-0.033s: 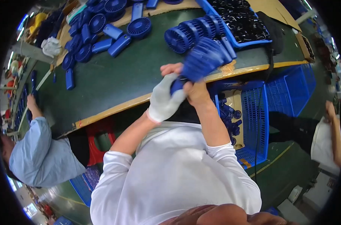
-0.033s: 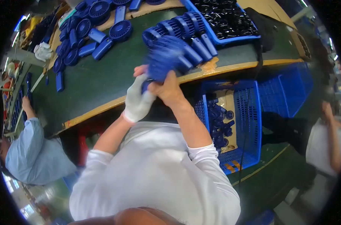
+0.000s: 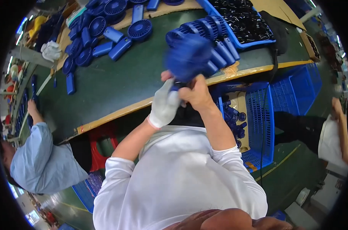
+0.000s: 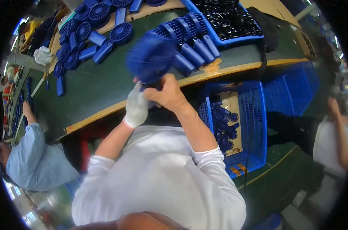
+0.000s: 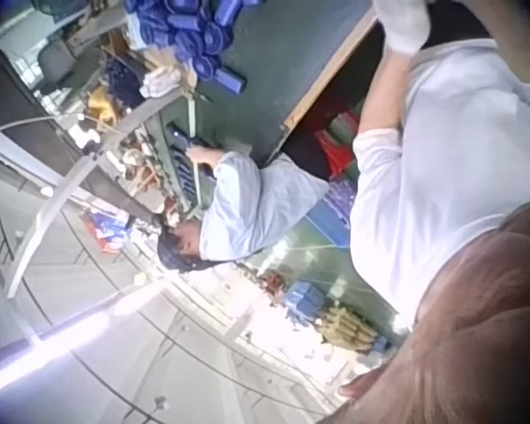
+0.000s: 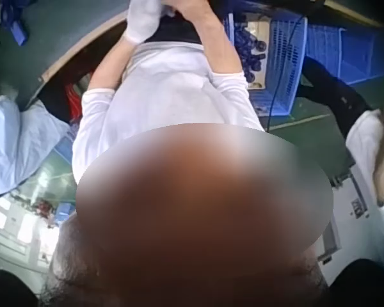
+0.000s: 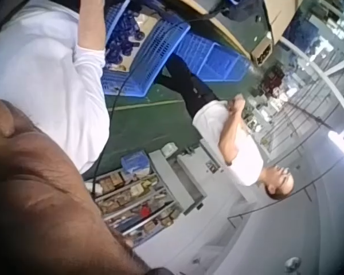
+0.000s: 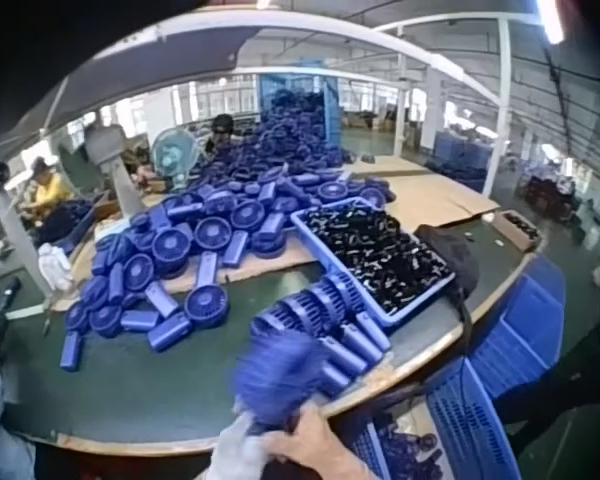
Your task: The person assembles portable fans by attaching black hinge connectors to join fan heads and handles by hand and arranging the assembled fans on the workbench.
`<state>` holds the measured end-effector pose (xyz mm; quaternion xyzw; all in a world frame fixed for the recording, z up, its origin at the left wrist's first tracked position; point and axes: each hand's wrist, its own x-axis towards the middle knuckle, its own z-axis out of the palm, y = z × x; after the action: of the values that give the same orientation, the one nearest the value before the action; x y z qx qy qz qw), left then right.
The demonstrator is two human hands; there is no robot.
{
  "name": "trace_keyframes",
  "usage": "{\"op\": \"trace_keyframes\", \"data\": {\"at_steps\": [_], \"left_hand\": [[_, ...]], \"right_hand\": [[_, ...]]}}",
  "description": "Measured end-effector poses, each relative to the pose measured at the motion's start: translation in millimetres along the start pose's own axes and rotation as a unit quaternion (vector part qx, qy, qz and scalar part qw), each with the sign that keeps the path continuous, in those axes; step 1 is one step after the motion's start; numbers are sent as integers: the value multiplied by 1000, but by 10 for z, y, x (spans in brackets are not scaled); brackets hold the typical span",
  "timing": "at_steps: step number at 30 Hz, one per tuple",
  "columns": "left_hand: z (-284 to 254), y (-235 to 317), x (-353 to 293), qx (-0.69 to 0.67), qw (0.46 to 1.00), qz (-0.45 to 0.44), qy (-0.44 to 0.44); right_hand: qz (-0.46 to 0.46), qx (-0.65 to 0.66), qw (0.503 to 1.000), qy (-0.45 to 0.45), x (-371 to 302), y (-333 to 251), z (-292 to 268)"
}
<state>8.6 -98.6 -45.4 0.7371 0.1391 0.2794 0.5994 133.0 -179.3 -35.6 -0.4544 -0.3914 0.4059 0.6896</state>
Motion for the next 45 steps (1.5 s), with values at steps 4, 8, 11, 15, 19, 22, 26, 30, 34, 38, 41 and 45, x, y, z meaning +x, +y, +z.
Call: {"op": "trace_keyframes", "data": {"at_steps": [4, 8, 11, 15, 19, 22, 26, 30, 34, 38, 41, 45], "left_hand": [[-182, 42, 66, 57, 997, -17, -49], [-489, 77, 173, 203, 979, 1, 11], [-746, 152, 332, 289, 955, 2, 66], [-1054, 72, 639, 461, 872, 119, 110], [-1192, -99, 1011, 560, 816, 119, 82], [-1289, -324, 1242, 628, 769, 89, 80], [-1365, -492, 1446, 668, 740, 40, 70], [-1351, -475, 1583, 713, 696, 70, 42], [-1547, -641, 1740, 703, 710, 33, -9], [-1538, -585, 1725, 678, 732, -58, -17], [-1560, -532, 1639, 657, 752, -40, -18], [-1205, -354, 1513, 670, 735, 100, 14]], "right_hand": [[-116, -228, 964, 68, 59, -112, -28], [-222, -605, 758, 105, 125, -384, -373], [-172, -681, 704, 105, 201, -314, -608], [-69, -707, 703, 43, 247, -344, -557], [-13, -720, 694, -11, 248, -388, -549], [-46, -728, 684, 21, 214, -324, -497], [-99, -726, 675, 89, -192, -217, -367], [-189, -660, 692, 222, -817, -35, -407], [-92, -691, 651, 300, -1606, 120, -607], [109, -707, 607, 347, -2329, 513, -1003], [321, -651, 579, 372, -2882, 1131, -1465], [575, -385, 616, 377, -3378, 1725, -1980]]}}
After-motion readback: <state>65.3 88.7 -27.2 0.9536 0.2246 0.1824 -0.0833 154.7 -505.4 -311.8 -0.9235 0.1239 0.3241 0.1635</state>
